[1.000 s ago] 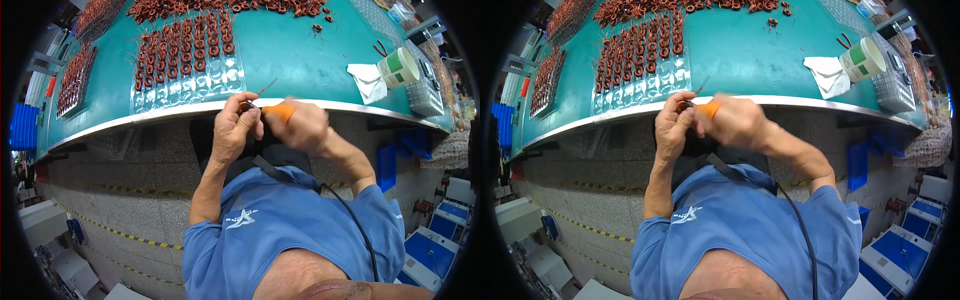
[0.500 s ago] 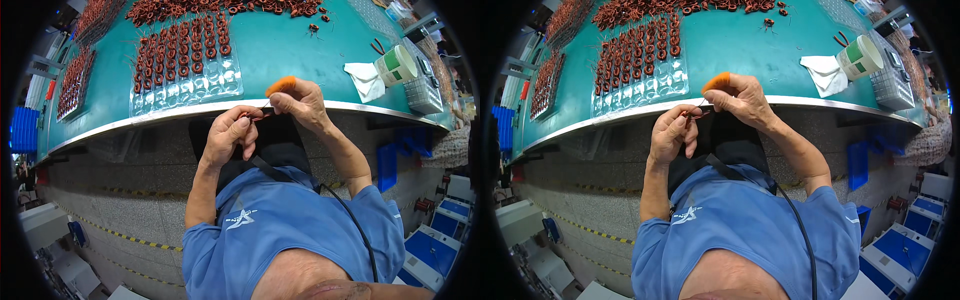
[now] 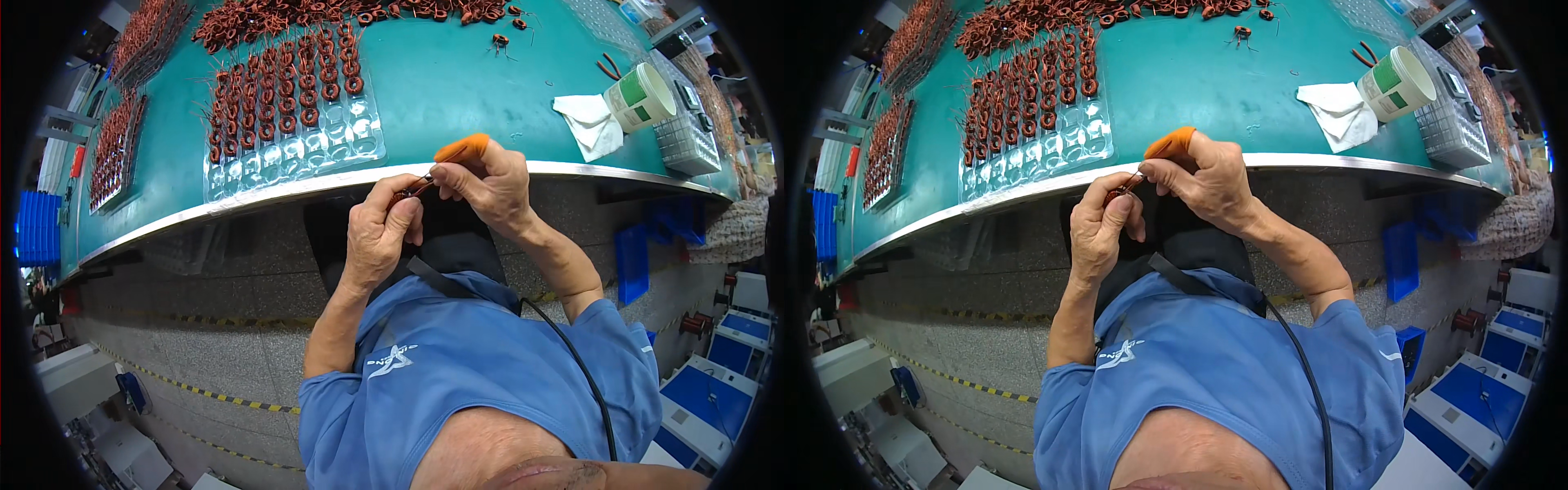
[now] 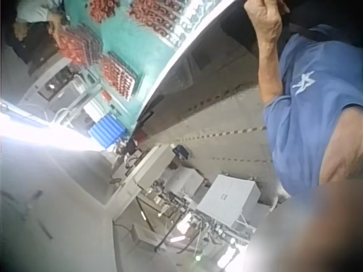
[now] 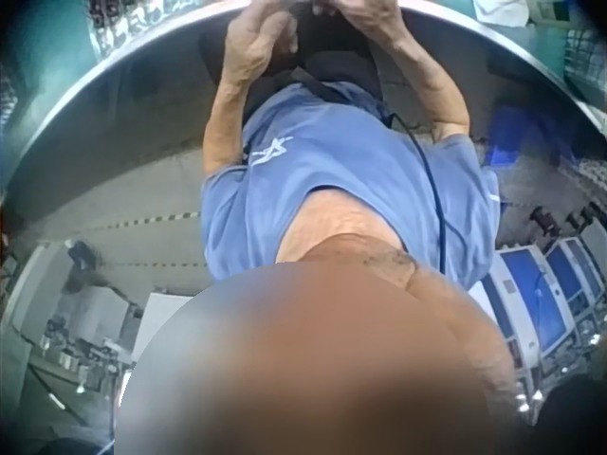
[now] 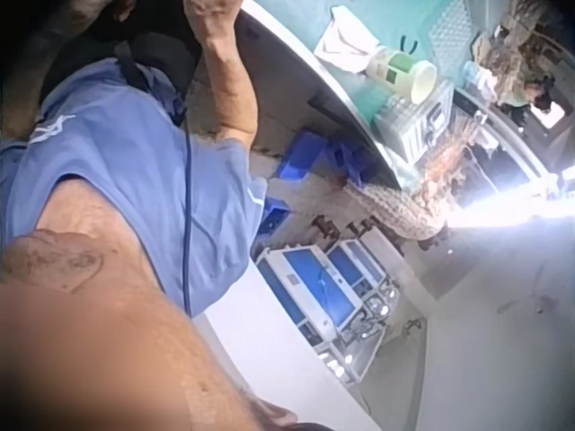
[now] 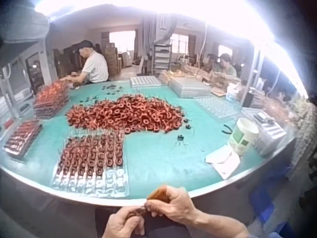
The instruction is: Inspecting, trimming wires on, and organizing toroidal electronic components into a plastic sorting tray at a manufacturing workbench.
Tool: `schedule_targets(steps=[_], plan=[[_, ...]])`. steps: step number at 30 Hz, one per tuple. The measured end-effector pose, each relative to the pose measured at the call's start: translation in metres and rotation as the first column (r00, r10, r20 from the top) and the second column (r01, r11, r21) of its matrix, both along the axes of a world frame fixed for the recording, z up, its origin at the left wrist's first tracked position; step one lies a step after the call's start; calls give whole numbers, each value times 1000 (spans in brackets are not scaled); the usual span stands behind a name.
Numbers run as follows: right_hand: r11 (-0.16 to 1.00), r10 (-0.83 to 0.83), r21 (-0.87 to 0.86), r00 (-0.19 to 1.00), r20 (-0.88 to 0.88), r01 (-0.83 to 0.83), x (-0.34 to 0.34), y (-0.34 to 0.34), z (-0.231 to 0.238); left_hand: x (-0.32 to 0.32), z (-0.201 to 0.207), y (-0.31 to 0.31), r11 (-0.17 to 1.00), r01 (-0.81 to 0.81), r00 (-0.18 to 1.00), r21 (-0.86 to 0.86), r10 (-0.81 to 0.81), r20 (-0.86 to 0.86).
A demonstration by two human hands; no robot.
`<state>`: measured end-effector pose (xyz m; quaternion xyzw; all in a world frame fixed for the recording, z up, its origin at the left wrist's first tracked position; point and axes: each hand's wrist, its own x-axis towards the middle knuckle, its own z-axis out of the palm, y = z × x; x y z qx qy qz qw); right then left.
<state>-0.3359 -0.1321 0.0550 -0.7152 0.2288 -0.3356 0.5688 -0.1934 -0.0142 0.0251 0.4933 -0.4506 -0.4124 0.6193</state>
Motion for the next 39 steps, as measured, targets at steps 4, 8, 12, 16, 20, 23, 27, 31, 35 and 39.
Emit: schedule_targets(steps=[4, 8, 12, 16, 20, 23, 27, 31, 35, 39], plan=[[999, -6, 43, 1000, 19, 6, -2, -1, 3, -11, 9, 3, 993, -117, 955, 34, 103, 279], [987, -10, -160, 1000, 20, 13, -2, -3, -3, -13, -4, -2, 980, -182, 879, -81, 199, 432], [990, 18, 136, 997, 74, -28, -3, -7, 0, -14, 9, -2, 987, -160, 938, 7, 150, 313], [982, 44, 175, 992, 119, -64, 0, -5, -6, -13, 3, -2, 989, -144, 979, 31, 138, 149], [981, -14, 193, 991, 136, -13, 3, 0, 3, -14, 1, 1, 990, -136, 984, 22, 133, 122], [974, 24, 221, 994, 110, -48, 0, -5, 1, -16, 3, 0, 992, -124, 988, 13, 122, 91], [973, 28, 225, 997, 69, -43, -2, -2, -1, -17, 1, 0, 992, -126, 989, 7, 125, 81], [984, -60, -168, 998, 2, 60, -3, 4, 1, -21, 1, 2, 986, -168, 980, -11, 168, 103], [991, -78, 112, 997, 25, 75, -1, -1, 6, -15, 4, -1, 987, -159, 978, -13, 159, 133], [981, -161, 110, 987, 8, 159, -15, -2, -1, -10, 5, -2, 984, -174, 968, -25, 175, 180]])
